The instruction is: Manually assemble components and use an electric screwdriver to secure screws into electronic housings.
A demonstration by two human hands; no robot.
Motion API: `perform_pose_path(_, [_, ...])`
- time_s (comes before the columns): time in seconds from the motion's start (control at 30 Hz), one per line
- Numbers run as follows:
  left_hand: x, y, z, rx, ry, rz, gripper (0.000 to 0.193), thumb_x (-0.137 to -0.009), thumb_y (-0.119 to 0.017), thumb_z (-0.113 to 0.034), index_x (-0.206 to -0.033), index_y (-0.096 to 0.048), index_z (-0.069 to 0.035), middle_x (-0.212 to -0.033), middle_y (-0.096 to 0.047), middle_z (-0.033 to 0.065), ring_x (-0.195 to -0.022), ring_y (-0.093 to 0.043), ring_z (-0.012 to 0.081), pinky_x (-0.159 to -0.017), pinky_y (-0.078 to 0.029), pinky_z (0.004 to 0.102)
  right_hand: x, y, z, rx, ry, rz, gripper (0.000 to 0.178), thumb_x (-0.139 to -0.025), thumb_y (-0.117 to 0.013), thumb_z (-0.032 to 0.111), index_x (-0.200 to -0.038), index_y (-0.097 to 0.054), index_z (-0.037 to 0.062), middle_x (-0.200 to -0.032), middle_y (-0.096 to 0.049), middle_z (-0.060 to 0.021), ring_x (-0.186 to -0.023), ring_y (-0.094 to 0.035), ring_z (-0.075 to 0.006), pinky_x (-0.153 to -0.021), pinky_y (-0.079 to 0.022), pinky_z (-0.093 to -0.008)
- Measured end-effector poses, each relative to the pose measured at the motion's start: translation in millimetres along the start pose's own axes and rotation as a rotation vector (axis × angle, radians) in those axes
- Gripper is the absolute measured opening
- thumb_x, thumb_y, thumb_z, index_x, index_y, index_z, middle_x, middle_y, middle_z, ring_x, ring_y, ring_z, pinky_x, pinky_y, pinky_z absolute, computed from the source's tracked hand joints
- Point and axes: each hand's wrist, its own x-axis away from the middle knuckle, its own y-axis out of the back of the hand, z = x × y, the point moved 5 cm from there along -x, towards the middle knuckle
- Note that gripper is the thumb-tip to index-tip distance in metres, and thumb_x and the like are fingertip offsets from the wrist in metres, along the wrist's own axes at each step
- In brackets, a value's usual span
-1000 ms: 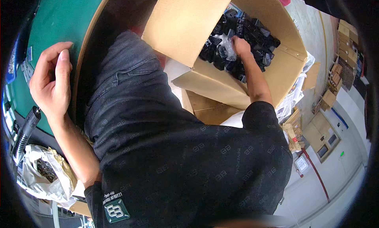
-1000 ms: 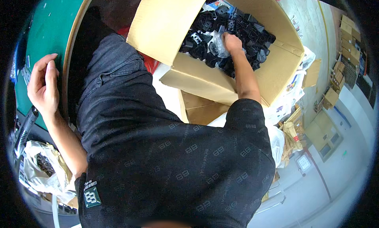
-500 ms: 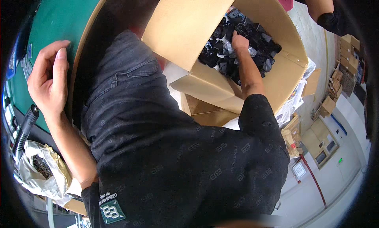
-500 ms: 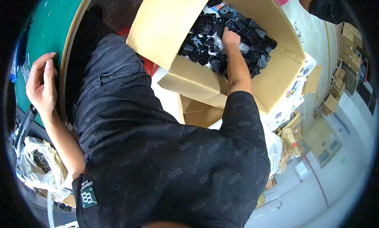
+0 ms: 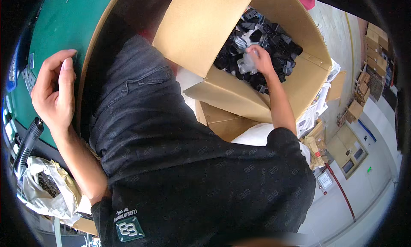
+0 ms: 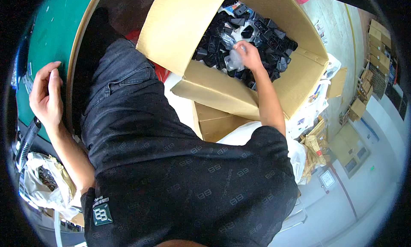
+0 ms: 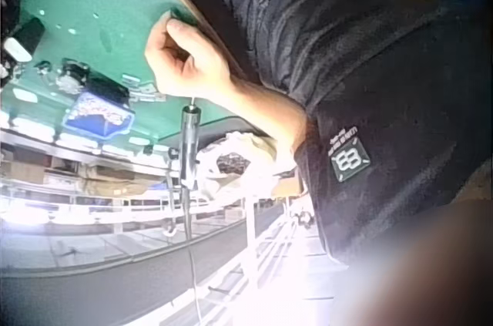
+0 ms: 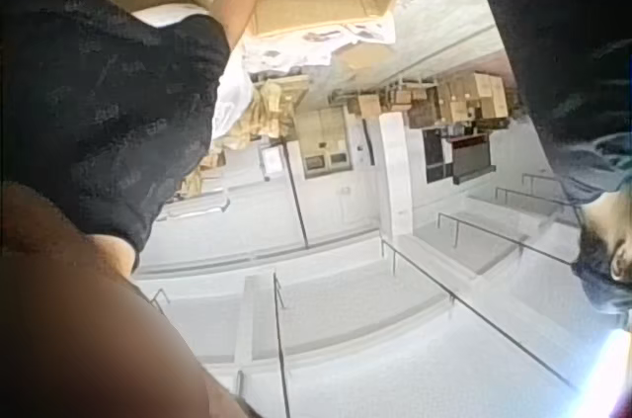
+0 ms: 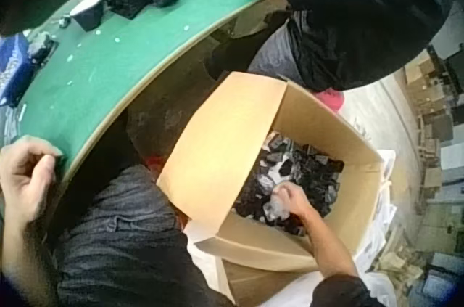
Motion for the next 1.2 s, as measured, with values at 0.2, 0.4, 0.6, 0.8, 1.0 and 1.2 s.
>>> perform_pose_path(0.2, [-4.7, -0.3, 1.6, 0.016, -0.019, 0.012, 0.015, -0.089, -0.055, -0.002, -0.101, -0.063, 0.002, -0.088, -0.060, 0.0021, -0.070, -0.048, 0.0051, -0.063, -0.038, 0.0171, -4.7, 37.2, 32.2, -0.284, 0.011, -0.303, 0.008, -0.086, -0.059, 0.011, -0.092, -0.059, 0.0055, -0.118, -0.056, -0.0103, -0.101, -0.053, -0.0197, -0.089, -0.043, -0.0332])
perform_pose_path(0.4, [-3.1, 3.8, -4.4, 0.029, -0.024, -0.012, 0.013, -0.089, -0.056, -0.003, -0.098, -0.063, 0.001, -0.084, -0.060, 0.0009, -0.069, -0.048, 0.0042, -0.061, -0.038, 0.0167, -17.7, 44.0, 40.5, -0.810, -0.267, -0.428, 0.009, -0.086, -0.054, 0.012, -0.092, -0.055, 0.0062, -0.090, -0.062, -0.0058, -0.077, -0.057, -0.0167, -0.074, -0.049, -0.0301])
perform_pose_path(0.6, [-9.9, -6.0, -3.3, 0.044, -0.065, -0.008, 0.011, -0.087, -0.057, -0.003, -0.095, -0.064, 0.000, -0.081, -0.060, -0.0001, -0.068, -0.049, 0.0035, -0.060, -0.038, 0.0163, -21.7, 52.2, 0.8, -0.640, -0.222, -0.511, 0.011, -0.086, -0.052, 0.016, -0.094, -0.056, 0.0094, -0.084, -0.058, -0.0031, -0.077, -0.058, -0.0168, -0.069, -0.049, -0.0314])
perform_pose_path(0.8, [-3.4, -0.5, -3.6, -0.018, -0.041, 0.016, 0.013, -0.088, -0.056, -0.003, -0.098, -0.064, 0.002, -0.084, -0.060, 0.0020, -0.068, -0.048, 0.0047, -0.061, -0.038, 0.0172, -44.3, 55.4, -6.8, -0.925, -0.268, -0.402, 0.010, -0.086, -0.055, 0.018, -0.088, -0.057, 0.0090, -0.079, -0.058, -0.0026, -0.073, -0.058, -0.0166, -0.066, -0.048, -0.0316])
perform_pose_path(1.0, [-8.2, -3.6, -24.3, -0.105, -0.134, -0.001, 0.007, -0.084, -0.059, -0.002, -0.088, -0.065, -0.001, -0.068, -0.056, -0.0004, -0.057, -0.046, 0.0041, -0.053, -0.036, 0.0182, -103.8, 97.2, -20.7, 0.404, -0.206, -0.402, 0.028, -0.084, -0.058, 0.028, -0.103, -0.063, 0.0087, -0.103, -0.065, -0.0148, -0.091, -0.064, -0.0294, -0.079, -0.049, -0.0372])
perform_pose_path(1.2, [-12.7, -8.7, -24.1, -0.103, -0.145, 0.063, 0.004, -0.082, -0.061, -0.002, -0.084, -0.063, 0.000, -0.068, -0.056, 0.0014, -0.057, -0.047, 0.0055, -0.053, -0.037, 0.0187, -152.4, 66.5, -31.3, 0.959, -0.439, 0.042, 0.037, -0.090, -0.034, 0.025, -0.115, -0.059, 0.0120, -0.117, -0.059, -0.0156, -0.109, -0.057, -0.0321, -0.089, -0.046, -0.0434])
